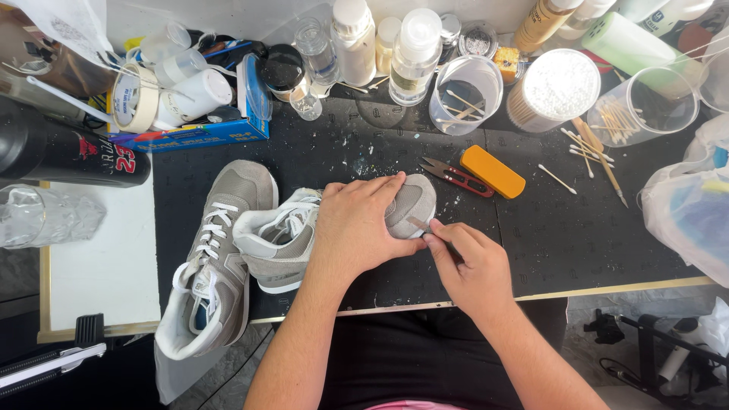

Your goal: The person uses a small metal tool to scrape and clean the suede upper and white midsole of a grey New Balance sneaker. They work on the toe box, side panels, and heel area, rotating the shoe to access different sections. The person also briefly handles the matching left shoe.

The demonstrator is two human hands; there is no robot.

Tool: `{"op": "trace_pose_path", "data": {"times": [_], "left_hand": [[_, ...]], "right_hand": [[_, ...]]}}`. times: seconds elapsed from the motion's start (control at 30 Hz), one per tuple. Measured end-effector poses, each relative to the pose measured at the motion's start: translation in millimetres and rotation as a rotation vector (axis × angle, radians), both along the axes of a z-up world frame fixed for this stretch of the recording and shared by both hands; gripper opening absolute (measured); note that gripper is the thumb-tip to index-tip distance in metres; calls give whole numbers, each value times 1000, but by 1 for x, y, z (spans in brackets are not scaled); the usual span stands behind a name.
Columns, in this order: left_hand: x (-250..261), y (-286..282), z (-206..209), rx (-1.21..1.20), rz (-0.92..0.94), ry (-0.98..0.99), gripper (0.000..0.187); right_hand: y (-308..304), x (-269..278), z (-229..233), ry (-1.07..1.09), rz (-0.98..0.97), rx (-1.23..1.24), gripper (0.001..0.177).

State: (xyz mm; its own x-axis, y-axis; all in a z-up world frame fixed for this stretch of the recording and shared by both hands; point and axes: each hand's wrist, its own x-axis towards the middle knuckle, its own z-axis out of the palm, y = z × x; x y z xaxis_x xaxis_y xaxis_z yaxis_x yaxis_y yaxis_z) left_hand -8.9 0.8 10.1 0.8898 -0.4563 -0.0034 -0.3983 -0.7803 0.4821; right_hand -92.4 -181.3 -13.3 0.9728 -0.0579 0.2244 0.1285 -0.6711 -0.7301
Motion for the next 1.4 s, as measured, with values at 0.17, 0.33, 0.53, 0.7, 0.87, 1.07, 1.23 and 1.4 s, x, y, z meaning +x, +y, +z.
{"op": "trace_pose_path", "data": {"times": [0.17, 0.33, 0.53, 0.7, 0.87, 1.07, 1.23, 1.4], "left_hand": [[2, 3, -1, -3, -25, -6, 106], [4, 5, 1, -30, -33, 3, 108], [4, 5, 3, -17, -32, 26, 110], [5, 6, 2, -16, -43, -10, 112], [8, 7, 3, -30, -42, 19, 109], [12, 9, -2, -56, -48, 17, 81], [23, 8, -5, -158, -25, 141, 50], [45, 3, -5, -58, -200, 397, 46]], "right_hand": [[-11, 11, 14, -79, 45, -91, 15], [-27, 25, 28, -157, 316, -213, 14], [-30, 41, 36, -322, 352, -338, 18], [-36, 44, 41, -293, 441, -282, 13], [-37, 43, 29, -266, 414, -205, 15], [-47, 25, -17, 60, 140, 342, 17], [-49, 19, -46, 382, -43, 1078, 18], [-45, 13, -44, 497, 22, 1061, 41]]}}
